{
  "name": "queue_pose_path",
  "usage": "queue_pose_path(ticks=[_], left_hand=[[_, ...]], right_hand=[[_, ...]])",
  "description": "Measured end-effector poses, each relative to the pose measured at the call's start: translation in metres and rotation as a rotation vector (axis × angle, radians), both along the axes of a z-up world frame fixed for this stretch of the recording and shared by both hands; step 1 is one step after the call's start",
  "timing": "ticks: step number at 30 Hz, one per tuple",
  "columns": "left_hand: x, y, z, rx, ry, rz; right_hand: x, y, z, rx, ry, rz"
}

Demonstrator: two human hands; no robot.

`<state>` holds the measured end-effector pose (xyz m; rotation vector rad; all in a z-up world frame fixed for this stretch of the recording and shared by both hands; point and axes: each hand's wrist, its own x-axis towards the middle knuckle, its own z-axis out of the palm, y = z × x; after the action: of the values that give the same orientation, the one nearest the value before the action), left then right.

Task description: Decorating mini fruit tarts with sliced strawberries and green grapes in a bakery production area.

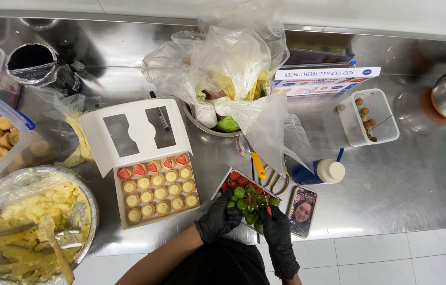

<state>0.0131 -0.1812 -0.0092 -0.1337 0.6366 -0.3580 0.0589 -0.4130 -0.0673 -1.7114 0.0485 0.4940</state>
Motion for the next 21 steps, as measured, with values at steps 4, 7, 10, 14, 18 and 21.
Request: queue_pose_path(ticks=[4,7,10,14,18,21], left_hand=[[-0.008,0.027,-0.103,0.053,-0.281,0.243],[-0.009,0.054,-0.035,0.048,-0.431,0.255],[-0.008,0.061,0.076,0.238,-0.099,0.109],[-0.02,0.059,0.137,0.341,-0.014,-0.031],[-0.038,0.051,0.102,0.438,0.003,-0.114],[-0.052,0.046,0.09,0.531,-0.139,-0.121]], right_hand=[[0.002,-0.023,-0.023,0.022,0.072,-0.044],[0.002,-0.039,-0.042,0.257,-0.006,-0.02],[0.007,-0.02,-0.019,-0.021,0.073,0.034],[0.01,0.003,0.019,-0.36,-0.066,0.186],[0.0,0.023,0.095,-0.709,-0.08,0.233],[-0.02,0.014,0.105,-0.619,-0.358,0.261]])
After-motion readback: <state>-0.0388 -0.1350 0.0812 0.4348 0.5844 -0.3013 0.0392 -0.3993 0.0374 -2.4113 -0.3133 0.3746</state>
